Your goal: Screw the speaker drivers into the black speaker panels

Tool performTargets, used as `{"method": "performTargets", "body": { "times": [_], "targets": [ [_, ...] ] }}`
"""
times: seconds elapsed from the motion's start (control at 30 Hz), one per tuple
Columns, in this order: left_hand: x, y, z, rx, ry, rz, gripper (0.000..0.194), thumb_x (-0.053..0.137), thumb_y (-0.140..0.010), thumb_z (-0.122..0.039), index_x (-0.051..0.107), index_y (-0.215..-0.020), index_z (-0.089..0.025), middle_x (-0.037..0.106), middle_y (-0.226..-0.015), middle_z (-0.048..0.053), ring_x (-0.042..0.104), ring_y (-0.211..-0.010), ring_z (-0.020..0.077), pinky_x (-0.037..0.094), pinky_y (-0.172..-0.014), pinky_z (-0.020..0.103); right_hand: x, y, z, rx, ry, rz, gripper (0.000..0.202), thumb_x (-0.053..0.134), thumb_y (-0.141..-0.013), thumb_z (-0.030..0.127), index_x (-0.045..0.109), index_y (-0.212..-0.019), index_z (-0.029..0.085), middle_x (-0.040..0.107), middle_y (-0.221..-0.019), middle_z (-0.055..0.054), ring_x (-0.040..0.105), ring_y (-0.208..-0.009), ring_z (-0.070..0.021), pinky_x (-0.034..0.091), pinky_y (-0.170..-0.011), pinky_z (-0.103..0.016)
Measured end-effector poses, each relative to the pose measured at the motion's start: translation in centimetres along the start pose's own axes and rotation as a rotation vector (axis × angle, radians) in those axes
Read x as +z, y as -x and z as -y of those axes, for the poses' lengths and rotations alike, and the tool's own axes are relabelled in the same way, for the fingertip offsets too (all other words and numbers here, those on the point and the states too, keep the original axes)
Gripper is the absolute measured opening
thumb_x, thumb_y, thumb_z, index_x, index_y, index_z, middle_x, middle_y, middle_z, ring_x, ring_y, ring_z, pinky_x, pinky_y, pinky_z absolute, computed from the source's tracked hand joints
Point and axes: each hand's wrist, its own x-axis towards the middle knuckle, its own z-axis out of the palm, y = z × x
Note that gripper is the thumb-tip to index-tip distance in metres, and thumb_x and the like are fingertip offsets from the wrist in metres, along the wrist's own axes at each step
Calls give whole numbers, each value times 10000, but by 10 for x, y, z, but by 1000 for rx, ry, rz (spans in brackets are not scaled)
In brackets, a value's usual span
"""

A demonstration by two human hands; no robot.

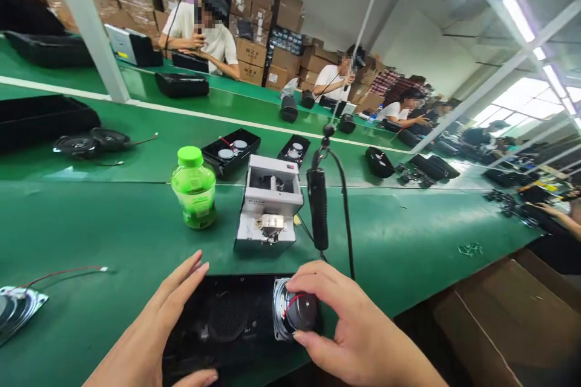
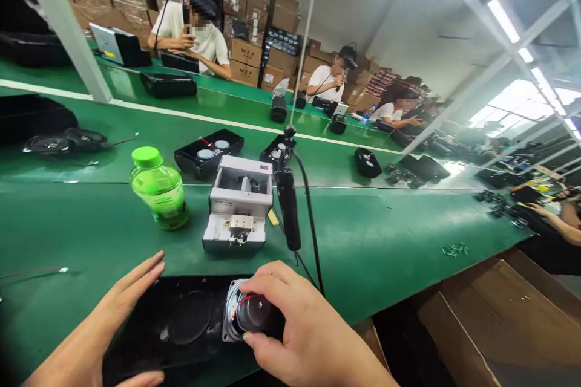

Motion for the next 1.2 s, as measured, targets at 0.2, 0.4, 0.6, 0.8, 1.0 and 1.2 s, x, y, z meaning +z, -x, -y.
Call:
{"method": "performTargets", "body": {
  "times": [0.2,0.4,0.6,0.8,1.0,1.2],
  "targets": [
    [0,13,-7,-162,164,46,1248,955,-939,-487,295,-1996,-426,564,-1990,110,664,-1761,444,605,-1427,631,-1,-17,-6,96,219,341,617,881,-1050,192,782,-1652,280,862,-1547,-125,876,-1343,-328,742,-1191,-504],
    [4,17,-6,-166,201,36,1296,1020,-905,-584,330,-1992,-433,583,-1971,91,685,-1743,422,624,-1427,573,0,-37,-4,136,475,562,558,916,-1132,275,771,-1668,223,862,-1657,-191,895,-1395,-392,750,-1199,-550],
    [1,18,-5,-156,205,57,1336,983,-927,-845,295,-2008,-466,608,-1955,102,714,-1707,462,675,-1388,622,5,-46,-7,54,549,614,539,1011,-1081,378,806,-1557,230,920,-1549,-147,924,-1316,-388,769,-1086,-517],
    [0,21,-7,-155,195,54,1288,889,-977,-937,284,-2013,-469,626,-1943,88,719,-1705,449,701,-1367,586,8,-35,-18,-48,579,522,629,1080,-1013,453,825,-1538,219,944,-1488,-160,954,-1185,-354,787,-947,-448],
    [2,20,-1,-145,209,64,1321,937,-957,-895,278,-2015,-456,625,-1938,90,693,-1732,443,693,-1377,571,9,-37,-25,-136,532,485,749,1057,-1019,469,792,-1634,134,949,-1495,-200,960,-1279,-370,801,-1096,-467],
    [-18,6,-23,-42,84,93,1565,1118,-823,-795,199,-2034,-424,616,-1947,151,749,-1670,462,751,-1298,570,11,-29,-32,-225,589,417,715,1086,-993,458,825,-1591,164,978,-1424,-175,983,-1201,-380,841,-1026,-490]
  ]
}}
